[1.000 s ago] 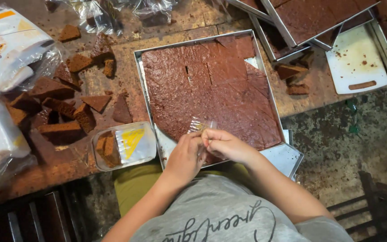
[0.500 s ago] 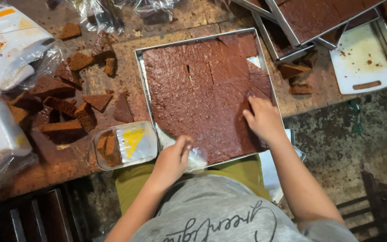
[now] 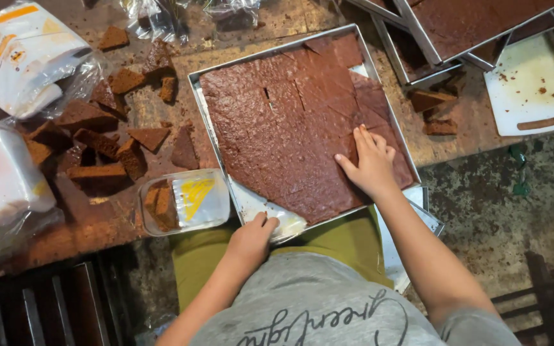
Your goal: Breaking a large sheet of cake into smaller pieces and placing them into a plastic container.
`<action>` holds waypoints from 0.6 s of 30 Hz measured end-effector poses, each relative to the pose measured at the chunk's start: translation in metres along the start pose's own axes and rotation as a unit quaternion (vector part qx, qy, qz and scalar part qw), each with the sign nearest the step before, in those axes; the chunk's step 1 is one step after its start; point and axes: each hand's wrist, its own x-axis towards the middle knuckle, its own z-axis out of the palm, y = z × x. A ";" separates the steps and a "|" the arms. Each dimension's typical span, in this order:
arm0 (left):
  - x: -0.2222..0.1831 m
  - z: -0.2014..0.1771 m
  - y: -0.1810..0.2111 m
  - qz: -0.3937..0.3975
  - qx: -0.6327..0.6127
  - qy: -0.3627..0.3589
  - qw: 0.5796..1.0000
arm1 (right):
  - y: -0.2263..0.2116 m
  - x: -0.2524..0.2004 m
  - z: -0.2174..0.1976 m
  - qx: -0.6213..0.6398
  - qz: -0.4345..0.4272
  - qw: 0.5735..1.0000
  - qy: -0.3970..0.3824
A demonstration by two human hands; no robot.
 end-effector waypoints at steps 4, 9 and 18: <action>-0.007 -0.006 -0.011 -0.027 0.036 -0.016 0.999 | 0.003 0.023 0.018 0.040 -0.064 0.995 0.070; -0.015 -0.061 -0.007 -0.107 -0.285 -0.023 0.952 | -0.005 0.029 -0.004 0.008 -0.058 0.998 0.012; -0.046 -0.092 -0.003 -0.175 -0.411 -0.032 0.894 | 0.014 -0.013 -0.009 0.064 0.022 0.998 -0.018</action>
